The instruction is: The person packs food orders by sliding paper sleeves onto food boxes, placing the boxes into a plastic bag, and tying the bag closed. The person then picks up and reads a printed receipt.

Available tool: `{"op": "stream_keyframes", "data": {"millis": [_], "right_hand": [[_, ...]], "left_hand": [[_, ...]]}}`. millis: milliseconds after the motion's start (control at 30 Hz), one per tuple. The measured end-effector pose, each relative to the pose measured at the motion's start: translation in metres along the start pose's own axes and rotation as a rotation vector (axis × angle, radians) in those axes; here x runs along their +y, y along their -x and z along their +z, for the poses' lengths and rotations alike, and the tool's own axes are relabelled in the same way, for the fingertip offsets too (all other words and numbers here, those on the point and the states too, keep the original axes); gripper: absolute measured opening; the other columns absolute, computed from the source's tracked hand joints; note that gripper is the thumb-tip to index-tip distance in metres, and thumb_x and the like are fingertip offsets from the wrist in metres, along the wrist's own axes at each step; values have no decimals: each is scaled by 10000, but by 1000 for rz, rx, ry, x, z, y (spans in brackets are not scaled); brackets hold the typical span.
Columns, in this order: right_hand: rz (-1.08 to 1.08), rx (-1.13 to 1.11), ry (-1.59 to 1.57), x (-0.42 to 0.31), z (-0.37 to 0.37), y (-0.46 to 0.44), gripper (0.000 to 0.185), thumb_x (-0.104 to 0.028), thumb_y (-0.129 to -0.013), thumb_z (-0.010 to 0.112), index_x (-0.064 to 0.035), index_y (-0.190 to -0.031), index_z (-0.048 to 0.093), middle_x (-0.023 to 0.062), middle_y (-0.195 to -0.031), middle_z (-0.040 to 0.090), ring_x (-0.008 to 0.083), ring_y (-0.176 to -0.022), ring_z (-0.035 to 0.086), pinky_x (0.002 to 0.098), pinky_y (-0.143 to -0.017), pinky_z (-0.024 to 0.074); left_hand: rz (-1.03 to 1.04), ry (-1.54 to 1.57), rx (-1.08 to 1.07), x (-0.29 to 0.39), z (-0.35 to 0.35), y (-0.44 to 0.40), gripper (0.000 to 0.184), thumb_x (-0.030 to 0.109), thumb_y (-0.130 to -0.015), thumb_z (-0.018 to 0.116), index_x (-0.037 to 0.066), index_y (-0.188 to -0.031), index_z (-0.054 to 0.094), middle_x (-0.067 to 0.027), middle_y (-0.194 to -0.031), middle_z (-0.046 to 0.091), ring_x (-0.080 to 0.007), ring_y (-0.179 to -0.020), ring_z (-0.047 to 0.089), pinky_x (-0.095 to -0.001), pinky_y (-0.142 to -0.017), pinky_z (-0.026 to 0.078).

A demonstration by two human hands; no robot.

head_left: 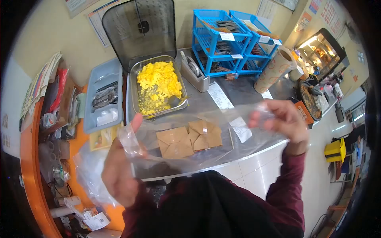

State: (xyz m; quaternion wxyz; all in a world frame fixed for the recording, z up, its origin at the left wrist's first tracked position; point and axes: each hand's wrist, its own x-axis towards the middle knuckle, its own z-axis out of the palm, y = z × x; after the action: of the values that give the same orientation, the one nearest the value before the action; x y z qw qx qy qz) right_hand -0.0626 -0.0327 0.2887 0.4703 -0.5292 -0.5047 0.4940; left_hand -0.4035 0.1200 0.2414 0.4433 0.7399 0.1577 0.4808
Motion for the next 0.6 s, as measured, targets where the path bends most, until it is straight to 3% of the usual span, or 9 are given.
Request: {"op": "stream_keyframes", "data": {"millis": [33,67,133,200,267,367,400,500,600], "right_hand": [[-139,-61,-137,9,27,-15,441,-124,-859,715,-25,-1263,571,120,-1127,698,192,-1077,645,330,-926,497],[-169,-144,-401,23,57,-26,622,-95,-853,724,-27,-1394,424,119,-1138,690,198,-1076,642,337,-935,493],[-541,43,-117,50,140,-54,577,-116,-878,711,-36,-1364,410,110,-1041,686,204,-1005,649,329,-891,496],[-471,39,46,50,157,-51,425,-117,-926,654,-33,-1289,449,114,-1006,663,203,-930,650,334,-824,495],[-185,-196,-262,27,156,-40,317,-106,-958,605,-22,-1228,463,125,-990,635,213,-870,644,342,-768,484],[-218,-328,-448,12,132,-22,259,-28,-992,509,-2,-1249,488,104,-1021,594,123,-868,590,254,-737,471],[-395,-184,-484,13,140,-20,252,-58,-1005,474,16,-1245,485,94,-935,577,116,-798,566,252,-667,461],[-586,-326,-329,3,118,-27,265,-104,-1017,459,19,-1251,474,104,-1014,584,117,-844,577,273,-640,463],[-627,-232,4,-1,92,-44,218,-190,-989,509,-3,-924,599,122,-749,639,217,-609,611,318,-511,440]], "left_hand": [[52,-86,-51,1,4,-1,636,577,-938,504,-21,-1123,615,-365,-1254,566,-342,-1069,603,-398,-845,476],[75,-168,-106,3,12,-1,670,627,-927,481,12,-1144,636,-322,-1230,586,-369,-1061,580,-446,-884,445],[159,-388,-231,10,26,-7,708,686,-915,448,61,-1162,669,-255,-1180,617,-396,-1040,545,-512,-927,402],[282,-508,-287,6,27,-9,730,723,-903,426,90,-1154,689,-225,-1175,620,-375,-996,526,-521,-925,384],[392,-433,-208,-10,17,-9,747,745,-893,413,103,-1156,689,-218,-1204,605,-353,-975,515,-514,-924,375],[272,-373,60,-45,12,-27,731,730,-899,415,104,-1178,668,-216,-1225,589,-352,-1004,504,-516,-940,365],[195,-391,75,-60,16,-36,726,725,-901,415,104,-1186,661,-215,-1232,584,-351,-1013,500,-516,-945,361],[38,-490,-53,-112,38,-39,711,709,-907,417,105,-1208,640,-212,-1254,569,-350,-1042,489,-518,-961,351],[26,-615,-275,-133,66,-23,698,694,-912,419,106,-1230,620,-209,-1276,553,-349,-1071,478,-519,-976,340]]}}
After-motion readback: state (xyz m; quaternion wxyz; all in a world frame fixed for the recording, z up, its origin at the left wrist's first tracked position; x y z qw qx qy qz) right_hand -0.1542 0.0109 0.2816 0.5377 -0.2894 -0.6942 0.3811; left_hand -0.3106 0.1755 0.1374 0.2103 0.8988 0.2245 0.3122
